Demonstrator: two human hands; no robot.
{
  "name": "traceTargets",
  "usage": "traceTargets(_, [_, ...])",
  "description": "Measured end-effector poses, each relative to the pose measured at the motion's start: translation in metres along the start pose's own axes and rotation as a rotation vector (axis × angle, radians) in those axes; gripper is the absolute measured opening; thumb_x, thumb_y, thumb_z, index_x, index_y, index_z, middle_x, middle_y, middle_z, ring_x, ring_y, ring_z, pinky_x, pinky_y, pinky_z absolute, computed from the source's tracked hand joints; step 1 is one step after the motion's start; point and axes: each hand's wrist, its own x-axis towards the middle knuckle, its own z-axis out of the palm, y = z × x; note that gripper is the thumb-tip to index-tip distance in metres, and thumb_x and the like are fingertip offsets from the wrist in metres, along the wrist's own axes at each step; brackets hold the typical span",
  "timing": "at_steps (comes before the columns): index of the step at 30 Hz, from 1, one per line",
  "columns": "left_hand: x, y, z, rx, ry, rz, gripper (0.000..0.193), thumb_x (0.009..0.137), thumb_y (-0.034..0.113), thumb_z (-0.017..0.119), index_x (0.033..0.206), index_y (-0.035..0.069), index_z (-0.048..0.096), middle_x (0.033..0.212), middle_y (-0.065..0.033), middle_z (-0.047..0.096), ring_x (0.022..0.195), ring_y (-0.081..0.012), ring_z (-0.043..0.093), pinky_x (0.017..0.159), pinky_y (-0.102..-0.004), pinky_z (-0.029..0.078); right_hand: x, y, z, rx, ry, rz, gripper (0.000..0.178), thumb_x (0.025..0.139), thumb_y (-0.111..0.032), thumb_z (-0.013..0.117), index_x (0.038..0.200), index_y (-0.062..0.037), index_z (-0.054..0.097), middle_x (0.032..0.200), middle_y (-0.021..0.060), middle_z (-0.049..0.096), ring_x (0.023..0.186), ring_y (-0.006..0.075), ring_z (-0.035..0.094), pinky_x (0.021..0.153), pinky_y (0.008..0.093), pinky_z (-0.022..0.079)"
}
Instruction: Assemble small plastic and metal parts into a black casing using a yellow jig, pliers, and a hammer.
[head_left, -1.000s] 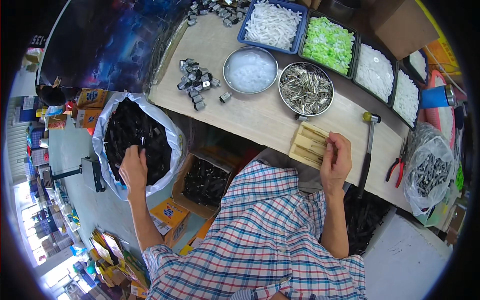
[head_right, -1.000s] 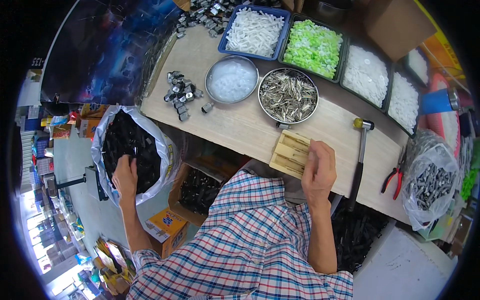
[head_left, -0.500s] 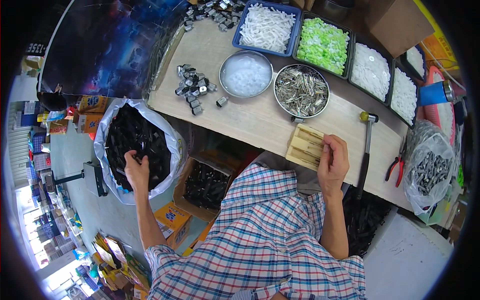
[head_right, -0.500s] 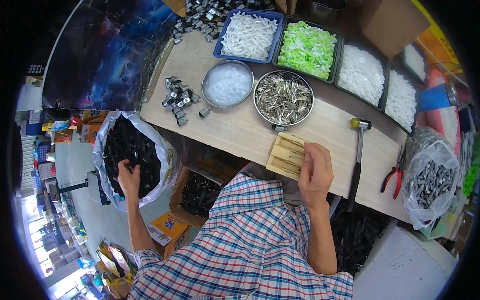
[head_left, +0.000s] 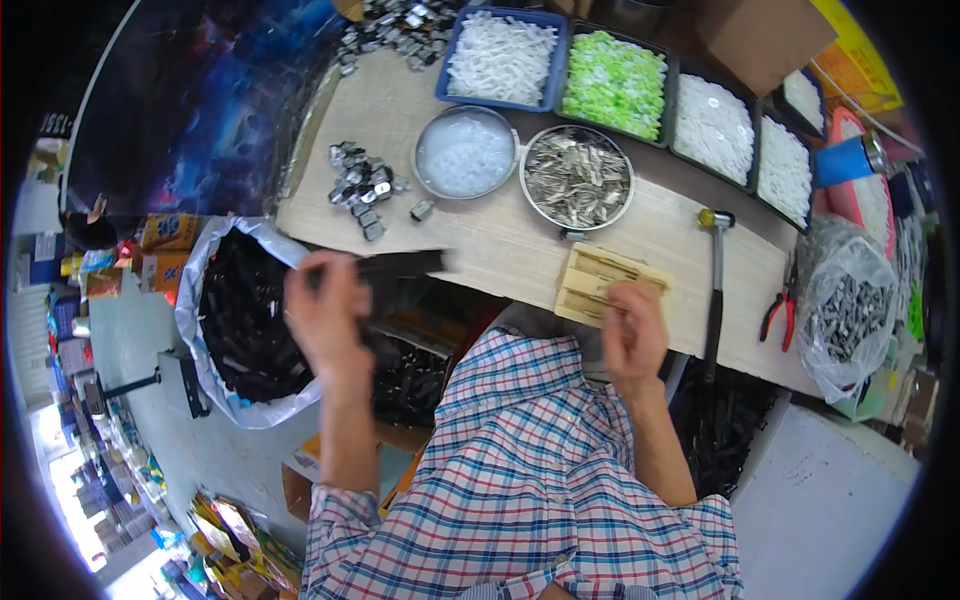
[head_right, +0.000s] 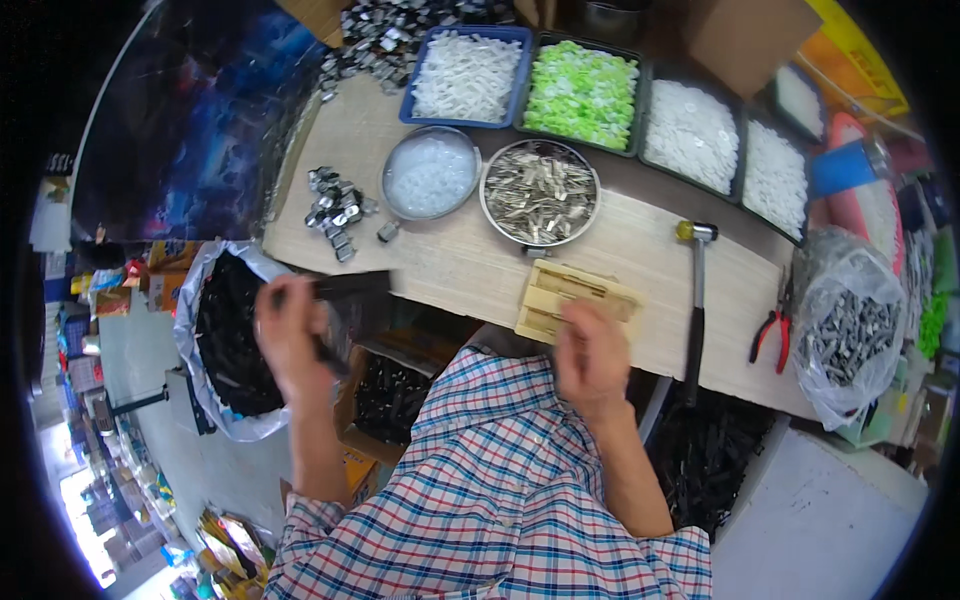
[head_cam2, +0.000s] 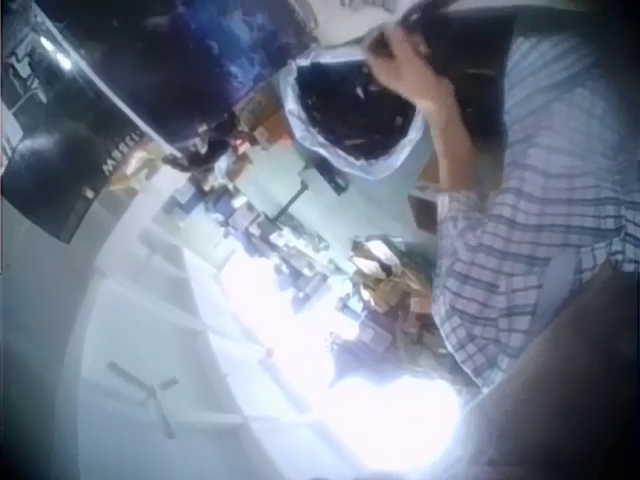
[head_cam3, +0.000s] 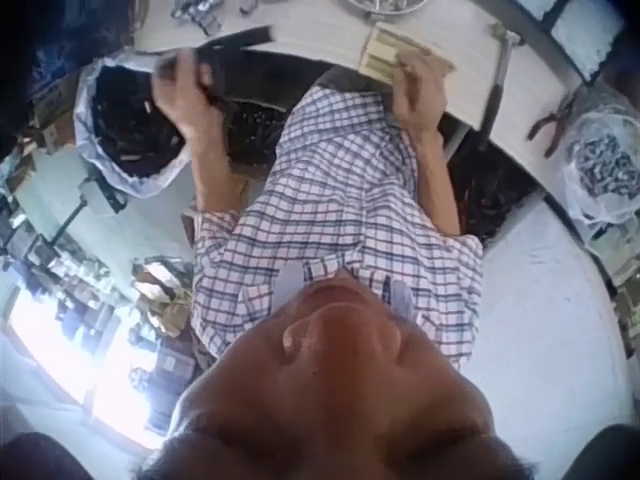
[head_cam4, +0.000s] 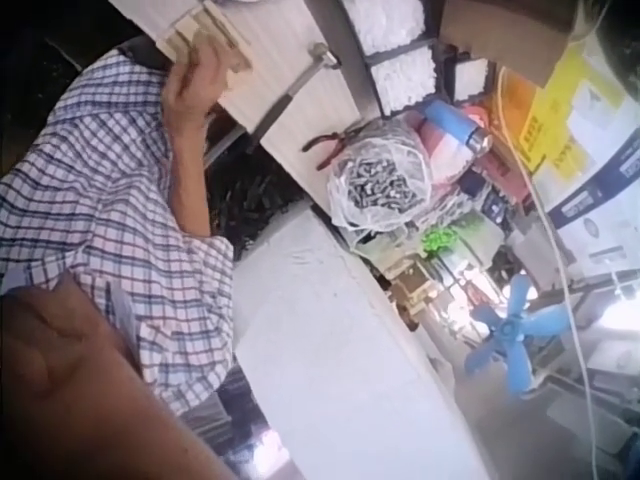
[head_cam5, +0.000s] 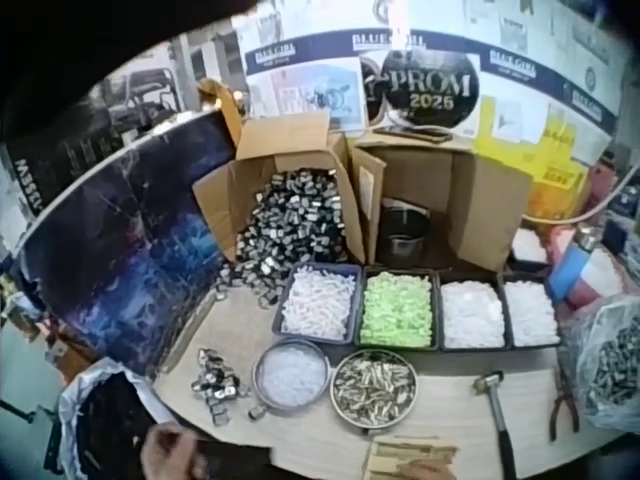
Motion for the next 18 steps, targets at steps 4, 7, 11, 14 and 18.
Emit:
traceTargets(4, [-0.055,-0.039,0.095,-0.262,-0.446,-0.236,0.016,0.096,0.005,0.068,0.108,0.005,0.058,0.082,-0.0015,0.059,0.058,-0.007,0.05,0.051,-0.0212,0.037,-0.008,-0.03,0.022,0.691,0.022,0.397,0.051,0.094,0.002,0.062,0.14,-0.0026,0.043,0.129,0.012,0.056,0.099,0.0191,0.065,0.09,0.0325,0.053])
traceTargets(7, [-0.08,-0.046,0.127,-0.297,-0.592,-0.269,0.017,0.097,0.005,0.067,0.11,0.003,0.056,0.083,-0.0013,0.059,0.059,-0.006,0.049,0.054,-0.0211,0.037,0.001,-0.036,0.008,0.698,0.277,0.559,0.041,0.096,0.002,0.059,0.135,-0.002,0.045,0.124,0.0106,0.058,0.097,0.0166,0.065,0.088,0.0302,0.054])
traceTargets(11, [-0.079,-0.049,0.149,-0.248,-0.695,-0.269,0.02,0.105,0.02,0.058,0.113,0.001,0.056,0.085,-0.0033,0.058,0.06,-0.0061,0.048,0.057,-0.0225,0.038,0.009,-0.023,-0.022,0.527,0.459,0.563,0.021,0.101,0.0,0.055,0.122,-0.0009,0.056,0.111,0.0077,0.062,0.089,0.0121,0.062,0.083,0.0262,0.052])
traceTargets(14, [-0.067,-0.05,0.149,-0.171,-0.794,-0.221,0.021,0.105,0.019,0.053,0.117,0.001,0.054,0.086,-0.0077,0.06,0.062,-0.0097,0.052,0.06,-0.0252,0.042,0.013,-0.015,-0.054,0.17,0.4,0.481,0.027,0.099,0.005,0.053,0.125,0.0018,0.059,0.109,0.0061,0.062,0.092,0.0136,0.061,0.085,0.0255,0.05])
traceTargets(18, [-0.071,-0.053,0.155,0.289,-0.802,0.485,0.023,0.099,0.009,0.051,0.12,-0.001,0.051,0.085,-0.0178,0.063,0.071,-0.0313,0.066,0.067,-0.0366,0.051,0.045,-0.04,-0.09,-0.459,0.108,0.184,0.041,0.087,0.017,0.053,0.123,-0.0008,0.062,0.102,0.0132,0.061,0.094,0.0265,0.063,0.081,0.0332,0.052])
